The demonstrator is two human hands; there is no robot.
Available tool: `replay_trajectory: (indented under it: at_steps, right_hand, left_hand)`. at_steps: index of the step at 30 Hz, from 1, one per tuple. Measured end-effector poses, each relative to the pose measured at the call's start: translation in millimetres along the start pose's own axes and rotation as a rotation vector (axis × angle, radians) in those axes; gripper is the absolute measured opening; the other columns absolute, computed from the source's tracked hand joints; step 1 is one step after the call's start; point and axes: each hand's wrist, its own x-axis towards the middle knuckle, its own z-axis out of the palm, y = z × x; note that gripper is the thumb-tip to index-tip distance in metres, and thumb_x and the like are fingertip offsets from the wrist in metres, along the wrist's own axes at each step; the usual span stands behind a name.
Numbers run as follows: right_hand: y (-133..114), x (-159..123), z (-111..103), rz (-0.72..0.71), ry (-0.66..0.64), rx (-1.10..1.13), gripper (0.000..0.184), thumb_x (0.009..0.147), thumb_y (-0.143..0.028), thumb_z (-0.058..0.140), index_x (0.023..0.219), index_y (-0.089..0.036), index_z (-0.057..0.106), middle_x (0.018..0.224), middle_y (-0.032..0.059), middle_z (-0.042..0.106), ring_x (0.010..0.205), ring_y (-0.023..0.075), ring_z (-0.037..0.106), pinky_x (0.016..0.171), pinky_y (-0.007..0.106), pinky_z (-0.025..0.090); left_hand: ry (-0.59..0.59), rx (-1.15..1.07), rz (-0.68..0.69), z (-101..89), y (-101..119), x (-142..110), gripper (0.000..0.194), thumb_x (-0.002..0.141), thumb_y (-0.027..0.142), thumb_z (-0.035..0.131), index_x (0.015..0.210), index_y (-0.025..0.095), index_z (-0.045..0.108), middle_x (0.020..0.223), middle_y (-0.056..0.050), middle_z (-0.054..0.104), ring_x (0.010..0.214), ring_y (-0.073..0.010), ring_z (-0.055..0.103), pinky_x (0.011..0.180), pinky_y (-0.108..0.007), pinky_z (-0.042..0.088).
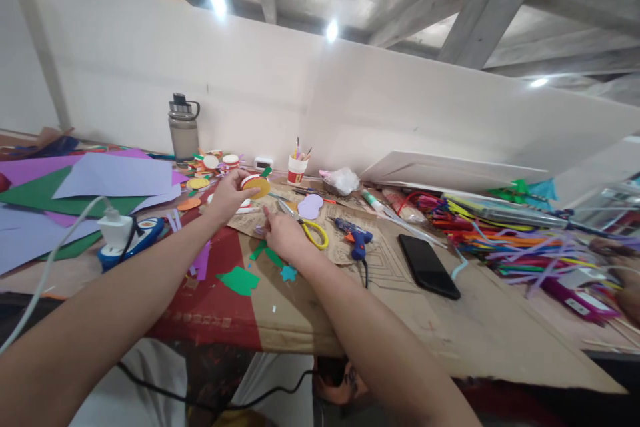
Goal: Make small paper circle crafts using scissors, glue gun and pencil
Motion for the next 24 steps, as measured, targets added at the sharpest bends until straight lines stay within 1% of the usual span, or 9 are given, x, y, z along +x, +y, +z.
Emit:
replay_trajectory:
  at_steps: [4, 8, 12, 16, 19, 22, 24]
  right_hand:
    - [1.3, 1.8, 2.0, -0.006, -0.029, 0.005, 0.013, 0.083, -0.019, 0.057, 0.089, -0.015, 0.068, 0.096, 0.0113, 0.069, 0.087, 0.0205, 0.063, 0.079, 0.028, 0.046]
    - [0.7, 2.0, 5.1, 0.002, 0.001, 0.016, 0.012, 0.084, -0.017, 0.056, 0.085, -0.015, 0.068, 0.093, 0.0115, 0.069, 0.085, 0.0204, 0.063, 0.077, 0.029, 0.045]
    - [3.0, 2.7, 7.2, 0.035, 0.044, 0.087, 0.012, 0.085, -0.018, 0.055, 0.084, -0.017, 0.067, 0.089, 0.009, 0.068, 0.08, 0.019, 0.062, 0.074, 0.028, 0.044]
    - [4.7, 2.7, 6.0, 0.061, 0.042, 0.142, 0.014, 0.085, -0.014, 0.052, 0.083, -0.017, 0.066, 0.086, 0.0075, 0.068, 0.078, 0.0183, 0.061, 0.075, 0.029, 0.044]
    - [5.3, 1.3, 5.2, 0.076, 0.05, 0.163, 0.015, 0.084, -0.014, 0.051, 0.087, -0.017, 0.065, 0.086, 0.0077, 0.067, 0.079, 0.0188, 0.06, 0.076, 0.029, 0.044]
    - [6.5, 0.1, 5.3, 0.017, 0.049, 0.148, 0.012, 0.084, -0.018, 0.056, 0.09, -0.016, 0.065, 0.09, 0.008, 0.067, 0.082, 0.0188, 0.06, 0.077, 0.029, 0.044]
    - [7.5, 0.3, 6.0, -0.035, 0.03, 0.12, 0.01, 0.082, -0.019, 0.06, 0.089, -0.016, 0.067, 0.093, 0.0086, 0.067, 0.085, 0.0191, 0.06, 0.078, 0.028, 0.044]
  left_hand:
    - [0.005, 0.013, 0.001, 1.1, -0.4, -0.4, 0.031, 0.061, 0.023, 0.077, 0.084, 0.018, 0.055, 0.082, 0.001, 0.062, 0.075, -0.0147, 0.058, 0.071, -0.028, 0.046]
    - [0.007, 0.009, -0.006, 1.9, 1.4, -0.9, 0.032, 0.061, 0.024, 0.077, 0.083, 0.018, 0.056, 0.08, 0.001, 0.062, 0.074, -0.0149, 0.058, 0.069, -0.028, 0.047]
    - [0.013, 0.041, 0.008, 1.5, 3.0, -1.6, 0.029, 0.061, 0.024, 0.076, 0.083, 0.018, 0.057, 0.083, 0.0, 0.063, 0.075, -0.015, 0.059, 0.071, -0.028, 0.048]
    - [0.001, 0.061, 0.013, 0.7, 1.2, -1.3, 0.031, 0.062, 0.026, 0.077, 0.084, 0.018, 0.057, 0.083, -0.001, 0.063, 0.076, -0.0155, 0.06, 0.071, -0.029, 0.048]
    - [-0.001, 0.061, 0.012, 0.9, 0.1, -1.2, 0.031, 0.061, 0.027, 0.078, 0.082, 0.018, 0.056, 0.083, 0.0, 0.063, 0.076, -0.0152, 0.059, 0.07, -0.028, 0.048]
    - [-0.006, 0.032, -0.005, 1.9, 0.9, -1.5, 0.032, 0.061, 0.026, 0.077, 0.082, 0.018, 0.056, 0.083, 0.0, 0.063, 0.075, -0.0149, 0.059, 0.07, -0.028, 0.048]
    - [-0.007, 0.016, -0.013, 2.6, 1.8, -1.8, 0.032, 0.061, 0.025, 0.077, 0.082, 0.018, 0.055, 0.082, 0.001, 0.063, 0.074, -0.0145, 0.059, 0.07, -0.028, 0.048]
